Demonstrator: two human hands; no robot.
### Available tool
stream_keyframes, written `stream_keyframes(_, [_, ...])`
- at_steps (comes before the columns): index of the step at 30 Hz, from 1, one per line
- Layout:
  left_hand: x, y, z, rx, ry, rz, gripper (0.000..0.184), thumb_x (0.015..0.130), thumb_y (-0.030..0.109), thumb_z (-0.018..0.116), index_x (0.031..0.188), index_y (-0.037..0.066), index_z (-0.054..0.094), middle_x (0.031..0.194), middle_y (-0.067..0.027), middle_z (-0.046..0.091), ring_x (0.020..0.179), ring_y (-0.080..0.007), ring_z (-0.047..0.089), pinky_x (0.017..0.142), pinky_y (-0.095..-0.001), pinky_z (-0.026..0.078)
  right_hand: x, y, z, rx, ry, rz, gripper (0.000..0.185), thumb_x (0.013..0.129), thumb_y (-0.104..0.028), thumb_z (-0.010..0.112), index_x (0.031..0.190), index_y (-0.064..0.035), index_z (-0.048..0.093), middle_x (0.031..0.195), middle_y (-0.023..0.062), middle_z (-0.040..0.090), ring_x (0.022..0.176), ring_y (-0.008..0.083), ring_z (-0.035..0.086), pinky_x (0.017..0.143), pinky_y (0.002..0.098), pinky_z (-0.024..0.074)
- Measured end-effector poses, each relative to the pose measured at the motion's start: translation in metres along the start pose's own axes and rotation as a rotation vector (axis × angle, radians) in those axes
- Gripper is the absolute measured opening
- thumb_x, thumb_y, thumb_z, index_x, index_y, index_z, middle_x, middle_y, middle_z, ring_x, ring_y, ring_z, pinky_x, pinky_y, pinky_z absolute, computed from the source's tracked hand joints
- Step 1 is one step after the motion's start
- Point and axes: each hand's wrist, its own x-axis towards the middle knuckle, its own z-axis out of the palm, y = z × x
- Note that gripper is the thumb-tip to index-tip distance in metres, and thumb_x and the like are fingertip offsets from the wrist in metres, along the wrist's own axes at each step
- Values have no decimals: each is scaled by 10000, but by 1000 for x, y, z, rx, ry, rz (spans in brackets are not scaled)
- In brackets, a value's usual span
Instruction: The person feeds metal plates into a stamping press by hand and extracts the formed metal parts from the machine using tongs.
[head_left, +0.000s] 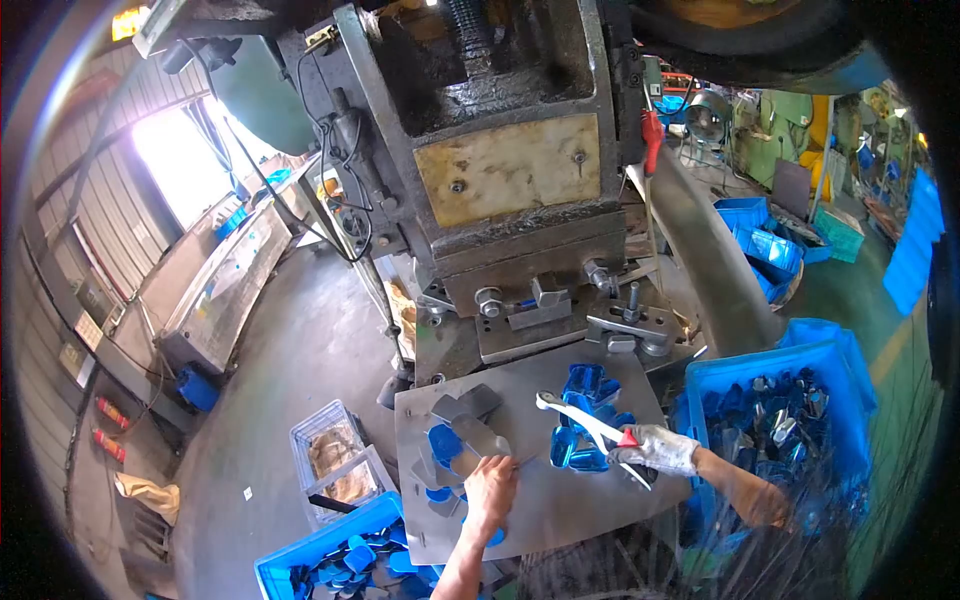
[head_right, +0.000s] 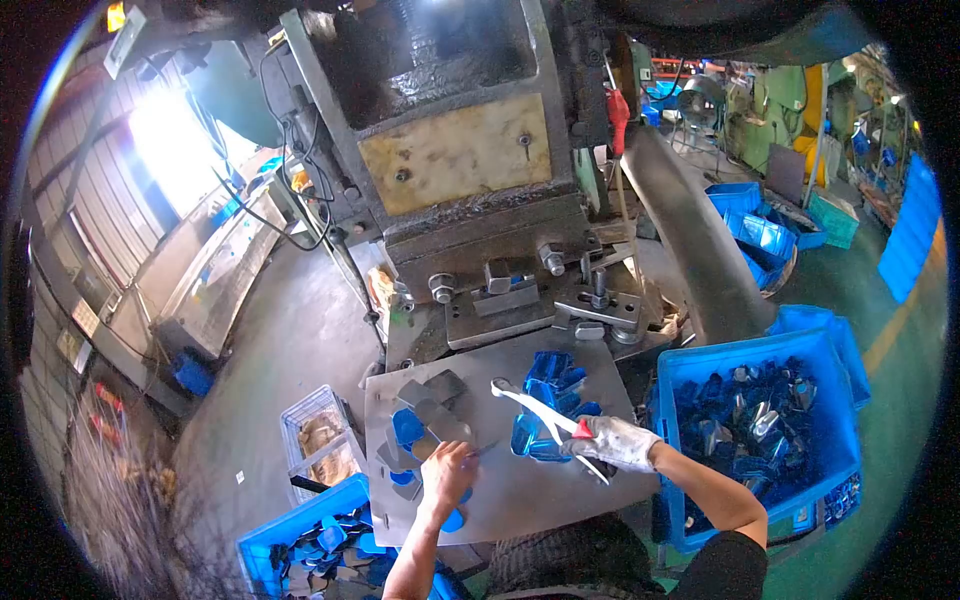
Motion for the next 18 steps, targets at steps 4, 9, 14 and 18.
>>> stream_keyframes(4, [5, 8, -15, -169, 32, -228, 131, 724, 114, 656, 841, 75, 611, 750, -91, 623, 595, -239, 606, 564, -315, 483, 2, 10, 8, 80, -16, -12, 342, 880, -400, 504, 986, -76, 527, 723, 55, 576, 631, 160, 558, 572, 325, 423])
stream_keyframes(9, [10, 1, -14, -877, 144, -405, 164, 777, 137, 662, 868, 16, 601, 684, -96, 626, 558, -175, 633, 481, -263, 466, -5, -7, 2, 42, -11, -34, 337, 868, -382, 533, 970, -60, 531, 755, 78, 592, 659, 152, 579, 599, 298, 443])
stream_keyframes(14, [7, -13, 0, -1133, 100, -409, 151, 815, 101, 620, 862, -33, 568, 731, -53, 601, 595, -144, 624, 501, -212, 472, -7, -15, -9, 151, -46, 57, 334, 832, -372, 571, 944, -64, 508, 755, 86, 604, 702, 185, 600, 649, 321, 461])
stream_keyframes(18, [4, -9, -2, -1369, 24, -523, 176, 856, 140, 574, 874, -35, 559, 733, -63, 599, 630, -165, 638, 517, -223, 490, 2, -17, -21, -68, 13, -13, 324, 840, -367, 547, 953, -66, 509, 765, 99, 608, 708, 214, 604, 643, 345, 465])
